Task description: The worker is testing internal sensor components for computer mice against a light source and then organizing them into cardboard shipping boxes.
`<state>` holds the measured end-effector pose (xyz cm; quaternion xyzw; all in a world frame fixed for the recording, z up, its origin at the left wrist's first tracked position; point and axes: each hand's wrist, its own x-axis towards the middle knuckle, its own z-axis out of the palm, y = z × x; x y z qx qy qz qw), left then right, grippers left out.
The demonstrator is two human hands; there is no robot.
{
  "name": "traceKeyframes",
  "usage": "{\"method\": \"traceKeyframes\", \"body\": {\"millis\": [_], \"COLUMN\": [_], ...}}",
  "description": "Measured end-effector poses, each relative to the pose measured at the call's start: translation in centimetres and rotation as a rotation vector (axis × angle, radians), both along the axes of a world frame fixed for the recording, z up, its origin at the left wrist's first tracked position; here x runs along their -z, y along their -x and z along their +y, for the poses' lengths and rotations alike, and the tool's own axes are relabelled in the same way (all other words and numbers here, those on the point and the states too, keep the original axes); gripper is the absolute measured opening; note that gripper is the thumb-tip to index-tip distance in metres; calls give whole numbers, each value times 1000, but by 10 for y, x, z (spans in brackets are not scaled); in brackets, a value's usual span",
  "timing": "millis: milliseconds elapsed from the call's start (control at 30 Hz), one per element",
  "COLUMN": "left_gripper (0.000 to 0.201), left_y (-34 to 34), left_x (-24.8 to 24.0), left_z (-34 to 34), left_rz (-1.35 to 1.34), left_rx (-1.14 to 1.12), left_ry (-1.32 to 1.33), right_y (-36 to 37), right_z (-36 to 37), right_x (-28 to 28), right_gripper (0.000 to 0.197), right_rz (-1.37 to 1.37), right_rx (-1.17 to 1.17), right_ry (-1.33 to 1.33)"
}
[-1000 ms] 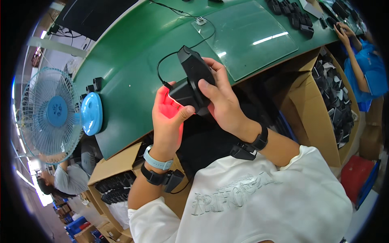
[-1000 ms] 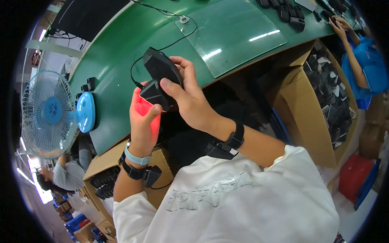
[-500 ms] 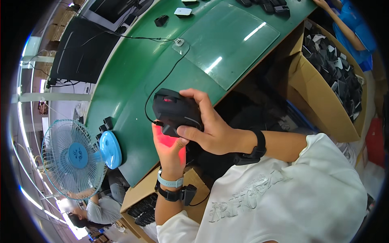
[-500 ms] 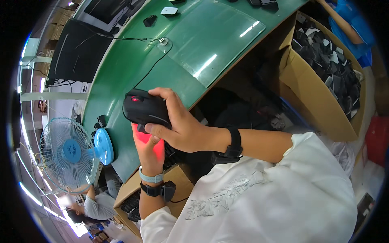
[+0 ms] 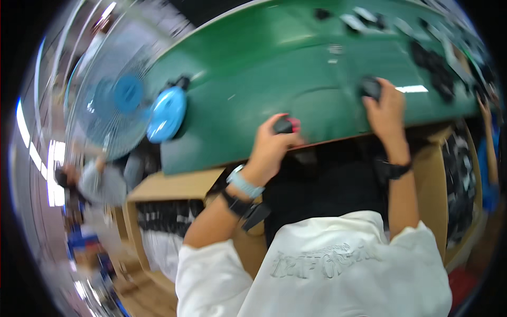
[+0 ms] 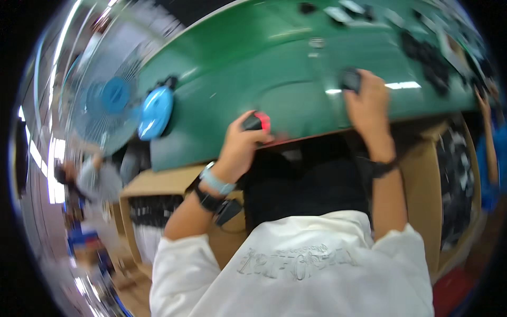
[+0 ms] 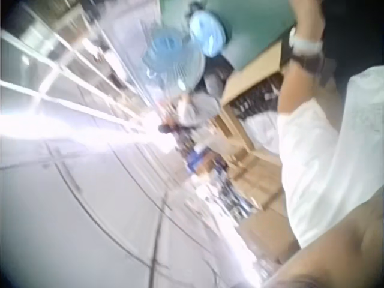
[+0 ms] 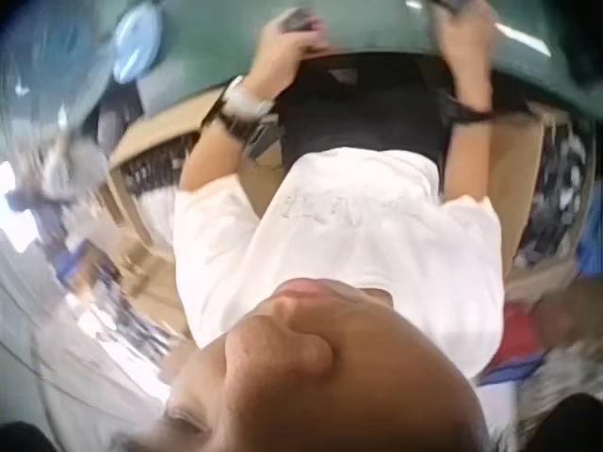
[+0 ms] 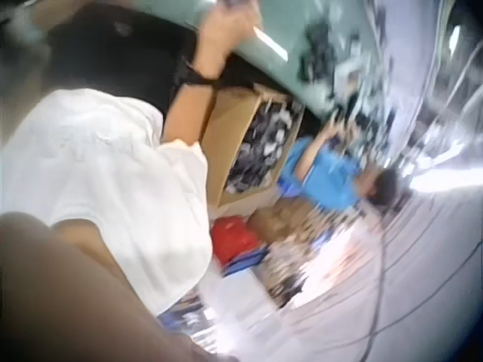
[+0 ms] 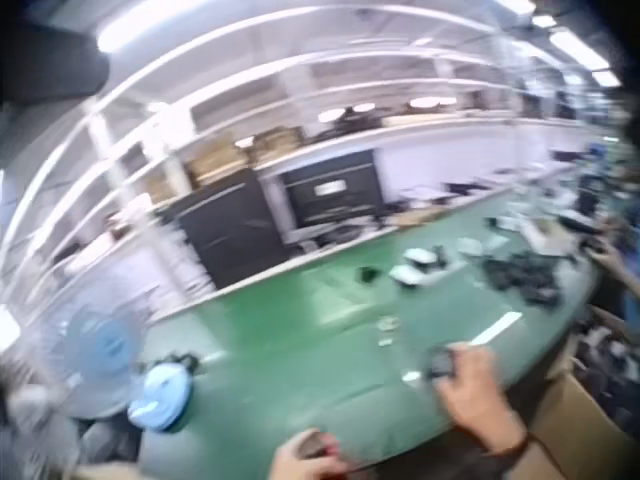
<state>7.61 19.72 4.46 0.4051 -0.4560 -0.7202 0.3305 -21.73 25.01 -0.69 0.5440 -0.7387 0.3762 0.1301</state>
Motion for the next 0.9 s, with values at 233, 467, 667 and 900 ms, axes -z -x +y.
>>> {"method": "traceKeyframes", "body": {"millis": [233, 467, 667, 900], "left_gripper": [41, 43, 45, 44], "left_y": [11, 4, 10, 7], "left_x": [28, 33, 29, -3], "left_z": [3, -9, -4, 13], "left_rz": [-28, -48, -20, -546], "left_rx": [18, 44, 77, -31], "left_ry": [199, 169, 367, 969], "right_y": [-21, -120, -136, -137], "right_z": [6, 13, 2, -11], "right_x": [-20, -6, -4, 7], "right_gripper": [40, 12, 15, 23], "right_rz": [196, -525, -956, -1130], "right_rx": [-4, -524, -641, -574], "right_ry": [178, -40, 37, 34]}}
